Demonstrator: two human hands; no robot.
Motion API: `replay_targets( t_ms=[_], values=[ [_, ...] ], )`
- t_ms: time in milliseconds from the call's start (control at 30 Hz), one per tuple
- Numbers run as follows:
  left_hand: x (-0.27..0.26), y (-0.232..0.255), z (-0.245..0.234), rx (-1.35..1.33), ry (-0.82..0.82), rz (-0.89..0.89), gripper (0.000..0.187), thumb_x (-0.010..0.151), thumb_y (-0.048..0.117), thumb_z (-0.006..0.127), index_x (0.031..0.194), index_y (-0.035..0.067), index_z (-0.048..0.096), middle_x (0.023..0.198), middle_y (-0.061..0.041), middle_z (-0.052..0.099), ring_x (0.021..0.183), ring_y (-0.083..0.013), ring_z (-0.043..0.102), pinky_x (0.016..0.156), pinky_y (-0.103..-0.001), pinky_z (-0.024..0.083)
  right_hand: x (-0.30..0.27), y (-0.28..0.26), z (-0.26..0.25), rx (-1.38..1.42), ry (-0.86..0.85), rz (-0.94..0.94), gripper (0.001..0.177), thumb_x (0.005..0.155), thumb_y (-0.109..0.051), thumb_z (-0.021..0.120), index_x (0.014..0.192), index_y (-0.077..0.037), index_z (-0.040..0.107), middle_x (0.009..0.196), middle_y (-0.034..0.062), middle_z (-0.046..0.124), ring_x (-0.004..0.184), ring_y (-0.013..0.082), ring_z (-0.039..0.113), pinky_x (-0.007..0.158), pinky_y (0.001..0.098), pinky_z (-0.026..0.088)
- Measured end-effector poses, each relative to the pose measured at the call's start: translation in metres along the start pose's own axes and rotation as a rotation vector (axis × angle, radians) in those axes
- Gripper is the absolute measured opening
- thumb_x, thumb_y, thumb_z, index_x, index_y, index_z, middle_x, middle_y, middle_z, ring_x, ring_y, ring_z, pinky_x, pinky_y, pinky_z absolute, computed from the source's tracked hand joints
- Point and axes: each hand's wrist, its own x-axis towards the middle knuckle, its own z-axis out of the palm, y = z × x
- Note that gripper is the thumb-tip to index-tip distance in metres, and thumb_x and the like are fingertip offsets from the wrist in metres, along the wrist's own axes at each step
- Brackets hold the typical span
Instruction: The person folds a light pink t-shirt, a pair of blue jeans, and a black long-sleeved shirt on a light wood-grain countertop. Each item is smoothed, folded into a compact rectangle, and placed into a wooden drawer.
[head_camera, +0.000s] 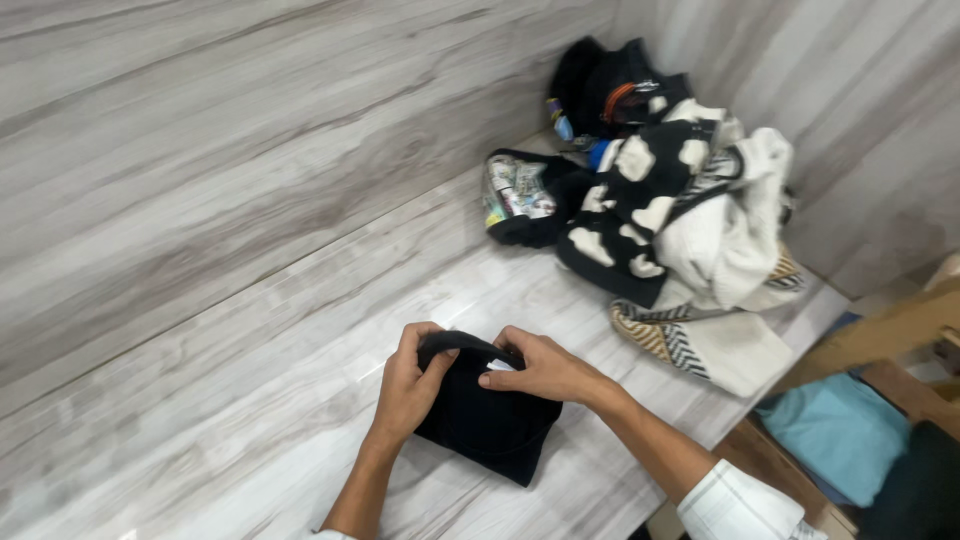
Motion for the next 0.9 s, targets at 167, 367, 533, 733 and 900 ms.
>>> replay_targets(
  t_ms=[167,367,533,733,900],
  values=[
    [0.022,0.039,0.078,-0.04,-0.244,0.022,0.018,0.092,0.014,0.07,0.106,0.005,0.063,0.086,-0.006,0.076,0.081,-0.0144,0.072,0.072,-0.03,0.056,-0.072,0.05,-0.07,0.225,-0.11,-0.097,0.076,0.079,-0.038,0.08,0.14,-0.008,0.048,0.109,0.0054,0.067,0.1,0.0149,0.065,0.083,0.0283,0.053],
    [0.034,0.09,0.169,-0.06,-0.481,0.21,0.054,0.084,0.027,0.079,0.128,0.004,0.059,0.115,-0.014,0.071,0.104,-0.0236,0.071,0.088,-0.037,0.057,-0.18,0.114,-0.112,0.671,0.115,-0.056,0.065,0.086,-0.02,0.078,0.141,-0.001,0.052,0.119,0.0102,0.065,0.109,0.0152,0.061,0.093,0.03,0.051],
    [0.022,0.118,0.22,-0.115,-0.599,0.28,0.064,0.09,0.035,0.072,0.141,0.003,0.051,0.13,-0.015,0.067,0.117,-0.0272,0.065,0.097,-0.039,0.052,-0.294,0.159,-0.167,0.652,0.622,0.24,0.076,0.071,-0.013,0.081,0.141,-0.004,0.052,0.123,0.0097,0.07,0.109,0.0172,0.066,0.094,0.0314,0.05],
    [0.017,0.115,0.25,-0.104,-0.67,0.116,0.052,0.095,0.036,0.062,0.137,0.005,0.056,0.127,-0.009,0.068,0.111,-0.0224,0.067,0.087,-0.035,0.056,-0.408,0.184,-0.264,0.655,1.199,0.23,0.054,0.091,-0.007,0.065,0.143,0.004,0.055,0.113,0.0301,0.068,0.091,0.0375,0.072,0.077,0.0475,0.063],
    [0.019,0.102,0.265,-0.112,-0.684,0.055,0.044,0.097,0.033,0.059,0.132,0.006,0.06,0.125,-0.007,0.069,0.109,-0.0181,0.067,0.089,-0.033,0.055,-0.401,0.242,-0.333,0.383,1.342,-0.026,0.064,0.089,-0.001,0.067,0.151,0.004,0.052,0.124,0.021,0.069,0.108,0.0245,0.071,0.091,0.0318,0.059]
  ],
)
